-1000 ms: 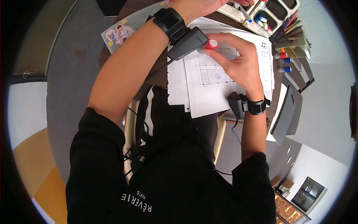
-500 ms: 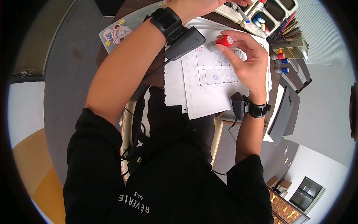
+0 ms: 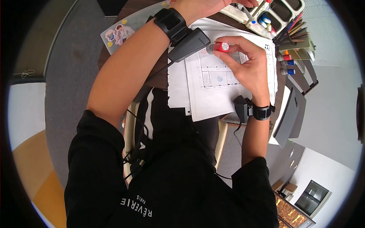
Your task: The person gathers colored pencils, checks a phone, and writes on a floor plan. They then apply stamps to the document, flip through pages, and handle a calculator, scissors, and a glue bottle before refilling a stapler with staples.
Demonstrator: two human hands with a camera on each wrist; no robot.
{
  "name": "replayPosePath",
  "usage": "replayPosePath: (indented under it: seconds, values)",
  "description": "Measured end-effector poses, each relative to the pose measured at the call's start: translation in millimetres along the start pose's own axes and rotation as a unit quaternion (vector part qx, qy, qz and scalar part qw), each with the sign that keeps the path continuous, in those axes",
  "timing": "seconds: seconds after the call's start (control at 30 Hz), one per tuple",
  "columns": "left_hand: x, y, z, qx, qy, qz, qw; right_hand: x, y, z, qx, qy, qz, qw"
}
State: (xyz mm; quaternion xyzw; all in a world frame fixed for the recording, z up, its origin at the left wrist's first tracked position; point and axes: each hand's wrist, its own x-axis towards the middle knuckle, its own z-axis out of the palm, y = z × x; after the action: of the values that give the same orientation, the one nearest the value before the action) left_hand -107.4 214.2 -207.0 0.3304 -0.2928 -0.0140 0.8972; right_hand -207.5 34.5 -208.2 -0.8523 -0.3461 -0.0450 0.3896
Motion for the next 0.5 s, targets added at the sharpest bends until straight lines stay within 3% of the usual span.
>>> replayPosePath:
  seconds: [0.3,0.4,0.5]
  values:
    - [-1,0,2,0.004,0.004,-0.014,1.0,5,-2,-4,-0.063,-0.039,-0.012,0.997]
    - [-3,0,2,0.001,0.011,-0.013,1.0,-2,-4,-3,-0.046,-0.003,-0.025,0.999]
    - [-2,0,0,0.003,0.004,-0.013,1.0,-11,1,-9,0.062,0.101,0.044,0.992]
